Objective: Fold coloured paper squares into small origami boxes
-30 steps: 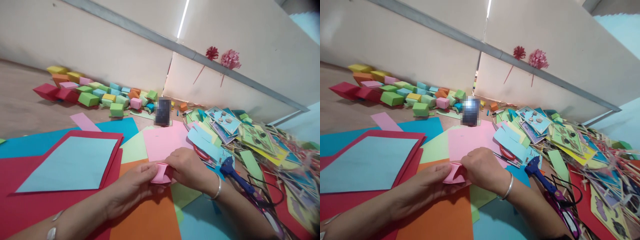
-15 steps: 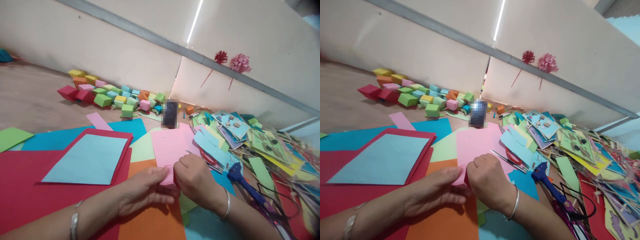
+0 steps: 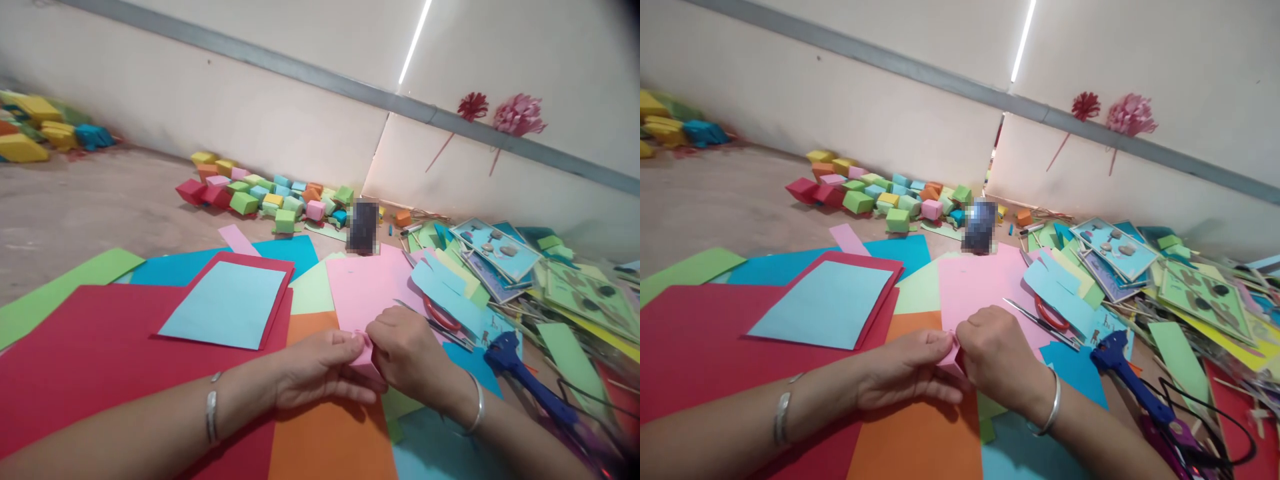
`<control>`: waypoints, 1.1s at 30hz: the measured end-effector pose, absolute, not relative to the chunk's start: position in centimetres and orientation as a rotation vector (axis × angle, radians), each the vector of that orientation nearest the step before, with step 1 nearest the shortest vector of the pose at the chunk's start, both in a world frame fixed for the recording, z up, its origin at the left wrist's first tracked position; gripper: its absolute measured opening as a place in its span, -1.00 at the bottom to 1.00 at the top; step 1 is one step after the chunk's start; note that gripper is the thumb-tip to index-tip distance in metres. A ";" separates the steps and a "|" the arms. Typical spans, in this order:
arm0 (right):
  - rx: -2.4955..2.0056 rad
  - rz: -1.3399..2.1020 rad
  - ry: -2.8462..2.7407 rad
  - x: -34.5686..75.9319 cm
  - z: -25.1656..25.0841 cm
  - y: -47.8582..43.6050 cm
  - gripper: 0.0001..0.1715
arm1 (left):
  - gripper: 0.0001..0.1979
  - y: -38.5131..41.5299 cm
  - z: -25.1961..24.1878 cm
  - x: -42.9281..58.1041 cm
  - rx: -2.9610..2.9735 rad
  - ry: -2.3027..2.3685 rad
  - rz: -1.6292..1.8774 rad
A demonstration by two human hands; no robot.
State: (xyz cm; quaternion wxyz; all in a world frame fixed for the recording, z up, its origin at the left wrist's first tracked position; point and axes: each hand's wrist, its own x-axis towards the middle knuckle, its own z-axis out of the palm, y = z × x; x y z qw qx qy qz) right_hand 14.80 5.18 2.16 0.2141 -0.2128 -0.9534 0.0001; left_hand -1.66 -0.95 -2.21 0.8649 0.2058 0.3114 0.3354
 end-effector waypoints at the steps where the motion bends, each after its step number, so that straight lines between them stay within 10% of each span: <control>1: -0.627 0.034 -2.668 14.7 2.3 5.2 -0.70 | -0.39 -0.9 -2.2 -1.7 0.440 0.648 0.703; 23: -1.108 0.614 -2.948 14.6 4.7 5.6 -0.83 | -0.39 -1.0 -2.1 -1.9 0.471 0.599 0.753; 33: -1.042 0.323 -3.053 14.6 3.9 5.1 -0.81 | -0.33 -1.0 -1.6 -1.9 0.502 0.592 0.746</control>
